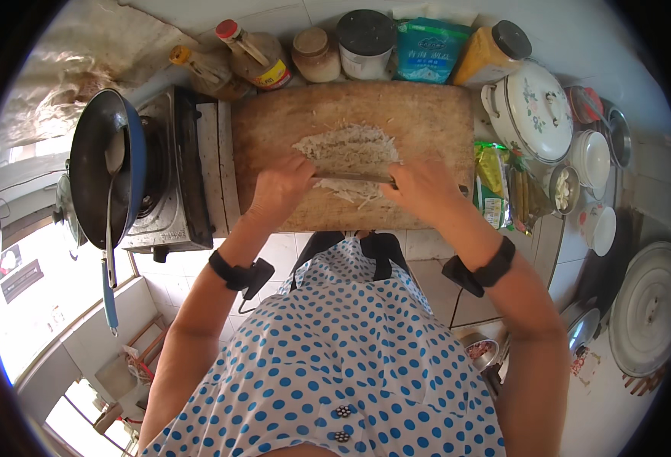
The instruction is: The person places white food items from a red bowl onto a wooden board, chops them into small pieces using a cleaver, and transfers the chopped food into a metal bowl containing meat by hand and with the blade.
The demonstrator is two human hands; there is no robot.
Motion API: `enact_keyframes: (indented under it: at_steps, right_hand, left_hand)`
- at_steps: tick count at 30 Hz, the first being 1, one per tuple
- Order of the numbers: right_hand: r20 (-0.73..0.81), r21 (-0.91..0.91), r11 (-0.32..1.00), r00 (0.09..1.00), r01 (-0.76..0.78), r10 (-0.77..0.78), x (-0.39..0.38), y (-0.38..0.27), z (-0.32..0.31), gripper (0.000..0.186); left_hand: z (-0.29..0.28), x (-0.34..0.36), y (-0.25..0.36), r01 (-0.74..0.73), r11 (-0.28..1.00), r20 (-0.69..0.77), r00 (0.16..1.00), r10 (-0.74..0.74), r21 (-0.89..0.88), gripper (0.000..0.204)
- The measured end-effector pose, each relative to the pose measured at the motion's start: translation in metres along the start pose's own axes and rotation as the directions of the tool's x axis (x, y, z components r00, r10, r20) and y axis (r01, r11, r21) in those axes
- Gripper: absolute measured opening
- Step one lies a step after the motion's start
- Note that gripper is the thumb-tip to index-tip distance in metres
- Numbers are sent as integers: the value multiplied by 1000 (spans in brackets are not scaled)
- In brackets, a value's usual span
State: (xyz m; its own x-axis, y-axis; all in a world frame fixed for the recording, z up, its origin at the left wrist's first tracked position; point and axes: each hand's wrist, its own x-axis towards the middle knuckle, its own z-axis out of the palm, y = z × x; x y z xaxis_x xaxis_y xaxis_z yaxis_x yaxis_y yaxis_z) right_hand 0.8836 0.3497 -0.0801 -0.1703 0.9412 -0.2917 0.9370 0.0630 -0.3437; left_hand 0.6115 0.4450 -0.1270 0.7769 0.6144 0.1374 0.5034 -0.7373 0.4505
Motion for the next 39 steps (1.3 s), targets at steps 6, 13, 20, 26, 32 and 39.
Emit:
enact_keyframes:
  at_steps: [6,13,20,26,32,39]
  right_hand:
    - [-77,12,998,995,64,-63,-1,12,20,30]
    - [57,-105,988,992,116,-110,34,18,-12,31]
    - [-15,-96,984,988,151,-153,30,9,-21,30]
    - [-16,-81,984,987,157,-159,52,35,-11,29]
    - [27,-33,992,992,125,-124,40,22,-18,33]
    - [-97,43,996,992,82,-77,53,20,-15,36]
  left_hand:
    - [14,1,5,-71,985,-79,993,84,159,14]
    - [16,3,8,125,980,-99,989,-111,157,15]
    - [12,-4,-1,115,989,-125,987,-103,88,12]
    - [17,6,7,192,951,-44,981,-187,242,17]
    - [11,7,1,132,981,-98,988,-118,142,17]
    - [-19,40,-16,101,981,-81,993,-88,165,17]
